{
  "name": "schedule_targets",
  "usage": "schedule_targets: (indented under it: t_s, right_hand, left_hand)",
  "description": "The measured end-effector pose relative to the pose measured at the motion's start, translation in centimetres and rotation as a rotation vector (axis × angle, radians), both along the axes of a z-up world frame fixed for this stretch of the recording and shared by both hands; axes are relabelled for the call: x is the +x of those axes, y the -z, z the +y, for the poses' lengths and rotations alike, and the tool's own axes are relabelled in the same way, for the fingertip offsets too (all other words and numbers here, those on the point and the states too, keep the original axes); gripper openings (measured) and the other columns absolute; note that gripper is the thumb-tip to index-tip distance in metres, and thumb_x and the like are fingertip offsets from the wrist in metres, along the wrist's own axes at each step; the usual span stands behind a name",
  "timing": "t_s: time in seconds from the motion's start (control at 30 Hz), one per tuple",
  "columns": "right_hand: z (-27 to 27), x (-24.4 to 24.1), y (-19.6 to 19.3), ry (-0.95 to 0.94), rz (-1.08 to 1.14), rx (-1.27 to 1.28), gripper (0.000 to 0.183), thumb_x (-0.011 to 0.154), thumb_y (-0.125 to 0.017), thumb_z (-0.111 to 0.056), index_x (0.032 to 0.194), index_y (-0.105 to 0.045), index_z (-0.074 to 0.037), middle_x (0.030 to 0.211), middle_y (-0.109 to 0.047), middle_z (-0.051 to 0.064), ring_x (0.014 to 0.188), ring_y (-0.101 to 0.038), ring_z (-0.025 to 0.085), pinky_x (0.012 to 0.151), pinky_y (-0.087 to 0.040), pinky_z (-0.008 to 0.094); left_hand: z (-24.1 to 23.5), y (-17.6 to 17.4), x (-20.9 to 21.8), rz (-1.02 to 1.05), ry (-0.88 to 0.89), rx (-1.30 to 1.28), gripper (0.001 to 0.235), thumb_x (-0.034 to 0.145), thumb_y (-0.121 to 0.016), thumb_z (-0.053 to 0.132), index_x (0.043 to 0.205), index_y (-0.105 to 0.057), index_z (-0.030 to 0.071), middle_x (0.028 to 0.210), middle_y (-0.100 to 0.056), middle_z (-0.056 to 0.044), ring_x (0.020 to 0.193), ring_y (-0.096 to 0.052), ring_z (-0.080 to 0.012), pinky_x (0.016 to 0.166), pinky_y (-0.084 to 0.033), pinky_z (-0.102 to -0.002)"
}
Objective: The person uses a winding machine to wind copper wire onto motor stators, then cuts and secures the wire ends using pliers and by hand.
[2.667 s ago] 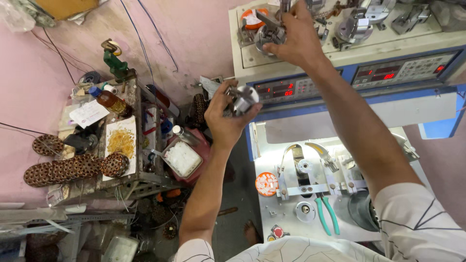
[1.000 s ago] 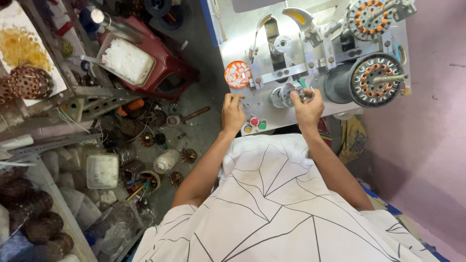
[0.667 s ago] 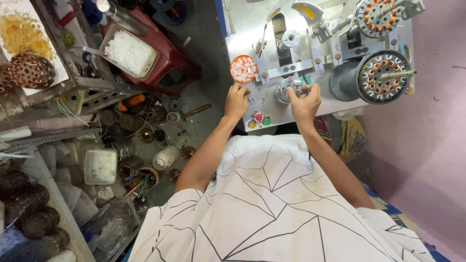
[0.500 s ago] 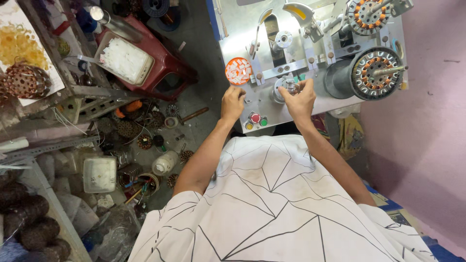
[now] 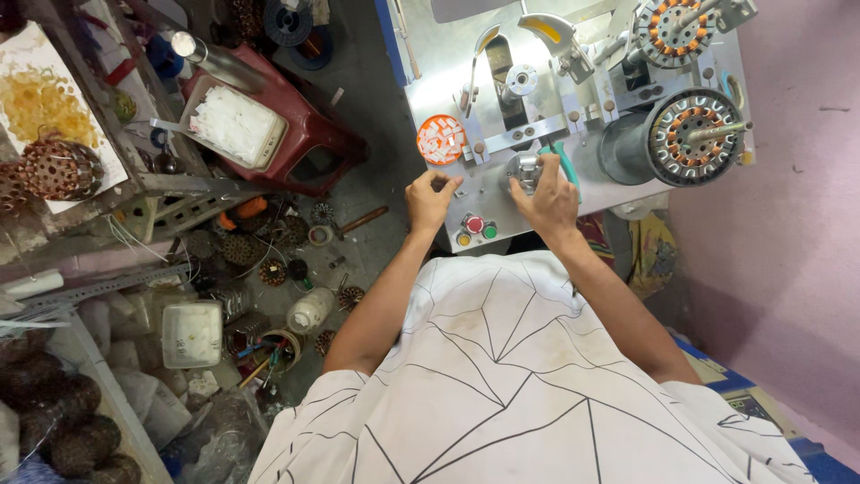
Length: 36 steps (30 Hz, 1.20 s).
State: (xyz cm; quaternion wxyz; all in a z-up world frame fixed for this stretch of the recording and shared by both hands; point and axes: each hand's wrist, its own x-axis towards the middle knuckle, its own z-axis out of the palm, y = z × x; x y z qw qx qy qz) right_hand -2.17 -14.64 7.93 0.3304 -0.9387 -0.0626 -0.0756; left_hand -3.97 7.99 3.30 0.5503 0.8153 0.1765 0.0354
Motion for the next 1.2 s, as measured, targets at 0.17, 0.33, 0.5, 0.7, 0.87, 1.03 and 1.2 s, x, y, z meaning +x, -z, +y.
schedule_targets:
  t_s: [0.17,0.33,0.5,0.7,0.87,1.03,1.2]
  right_hand:
    - [1.0,-0.4,-1.5,0.002,-0.020,-0.010,0.053,0.085,-0.086,-0.025,0.118,-0.052,-0.002,0.088,-0.069,0.020,0.075,-0.069,0.040,0.065,-0.053,0.049]
    - [2.0,-3.1,-3.2,-0.171,0.006,0.053,0.030,0.091,-0.079,-0.017,0.113,-0.060,-0.008,0.089,-0.069,0.016,0.071,-0.070,0.034,0.063,-0.055,0.044]
    - [4.7,-3.3,1.4,-0.303,0.056,-0.062,0.033,0.081,-0.065,0.001,0.114,-0.062,-0.004,0.096,-0.067,0.016,0.079,-0.069,0.040,0.066,-0.054,0.049]
    - [6.4,-1.9,7.1,-0.193,0.144,-0.153,0.017,0.084,-0.065,-0.001,0.099,-0.059,-0.005,0.098,-0.062,0.018,0.079,-0.067,0.042,0.068,-0.054,0.051]
    - [5.7,-3.9,4.8,-0.162,0.130,-0.029,0.018,0.081,-0.066,0.000,0.098,-0.060,-0.005,0.094,-0.066,0.018,0.077,-0.066,0.043,0.067,-0.052,0.052]
    - [2.0,-6.7,-0.9,0.075,0.338,0.448,0.014,0.090,-0.067,0.000,0.100,-0.058,-0.002,0.084,-0.074,0.014,0.070,-0.071,0.028,0.059,-0.055,0.038]
    - [-2.4,-4.3,-1.2,0.287,0.399,0.922,0.014,0.094,-0.071,-0.005,0.099,-0.060,0.003,0.081,-0.073,0.013,0.062,-0.072,0.014,0.053,-0.056,0.026]
  left_hand:
    - [-0.4,-1.7,0.8,0.050,0.002,-0.192,0.027,0.081,-0.086,0.021,0.082,-0.073,-0.002,0.072,-0.076,-0.009,0.060,-0.074,-0.0122,0.054,-0.059,-0.026]
    - [0.2,-3.3,0.7,0.110,-0.058,-0.433,0.026,0.080,-0.087,0.015,0.079,-0.067,-0.002,0.069,-0.073,-0.010,0.057,-0.073,-0.0125,0.048,-0.060,-0.026]
    - [0.6,-3.6,0.4,0.145,-0.080,-0.494,0.031,0.081,-0.087,0.014,0.075,-0.060,-0.001,0.063,-0.070,-0.010,0.050,-0.066,-0.0124,0.043,-0.053,-0.026]
    - [1.5,-3.6,-0.4,0.188,0.048,-0.552,0.022,0.084,-0.085,0.013,0.080,-0.070,-0.003,0.069,-0.072,-0.008,0.055,-0.068,-0.0108,0.049,-0.056,-0.026]
    - [1.3,-3.6,-1.3,0.152,0.194,-0.488,0.018,0.084,-0.082,0.011,0.093,-0.076,-0.003,0.080,-0.076,-0.006,0.068,-0.072,-0.0098,0.062,-0.060,-0.024]
    - [-2.1,-4.4,0.0,0.092,0.281,-0.292,0.020,0.081,-0.084,0.012,0.095,-0.076,-0.001,0.084,-0.078,-0.007,0.075,-0.074,-0.0107,0.067,-0.061,-0.025]
    - [-6.5,-3.4,1.7,-0.087,0.303,-0.148,0.018,0.082,-0.085,0.013,0.091,-0.075,0.001,0.081,-0.075,-0.006,0.072,-0.071,-0.0107,0.067,-0.057,-0.026]
